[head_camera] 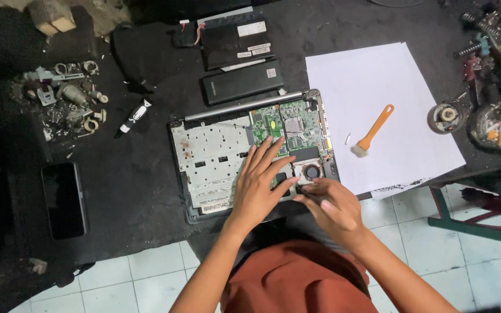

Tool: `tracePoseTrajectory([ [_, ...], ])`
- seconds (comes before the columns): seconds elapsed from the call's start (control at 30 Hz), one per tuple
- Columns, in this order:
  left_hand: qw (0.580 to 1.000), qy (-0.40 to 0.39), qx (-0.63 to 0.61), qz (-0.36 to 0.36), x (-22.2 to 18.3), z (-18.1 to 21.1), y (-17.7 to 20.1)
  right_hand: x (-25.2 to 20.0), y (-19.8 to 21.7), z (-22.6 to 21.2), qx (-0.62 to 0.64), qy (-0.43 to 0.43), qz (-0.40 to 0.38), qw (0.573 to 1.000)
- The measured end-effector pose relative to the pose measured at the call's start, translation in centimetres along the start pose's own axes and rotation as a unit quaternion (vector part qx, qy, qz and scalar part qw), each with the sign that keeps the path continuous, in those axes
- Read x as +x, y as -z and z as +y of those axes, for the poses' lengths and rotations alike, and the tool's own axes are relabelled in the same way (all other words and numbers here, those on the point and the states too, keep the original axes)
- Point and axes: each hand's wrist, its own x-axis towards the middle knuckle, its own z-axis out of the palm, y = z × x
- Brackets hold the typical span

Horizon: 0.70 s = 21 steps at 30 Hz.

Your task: Reinstalling internal components like the cooling fan and the back cover of a laptop during a repair process.

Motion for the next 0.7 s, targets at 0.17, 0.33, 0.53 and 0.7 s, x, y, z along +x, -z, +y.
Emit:
tracePoseTrajectory([
  [0.17,1.0,0.009,0.008,-0.006,0.0,-0.2,-0.3,1.1,-0.1,-0.8,0.058,-0.039,0.015,0.997],
  [0.33,1.0,0.003,0.018,-0.009,-0.1,-0.5,-0.4,2.9,0.5,-1.3,0.026,0.014,-0.043,0.999],
  [0.53,1.0,0.004,0.015,-0.006,-0.1,-0.3,-0.3,1.5,0.9,-1.2,0.019,-0.058,-0.099,0.993],
  [0.7,1.0,0.007,0.012,-0.003,0.1,-0.2,-0.2,0.9,0.2,-0.6,-0.001,-0.02,-0.067,0.998],
])
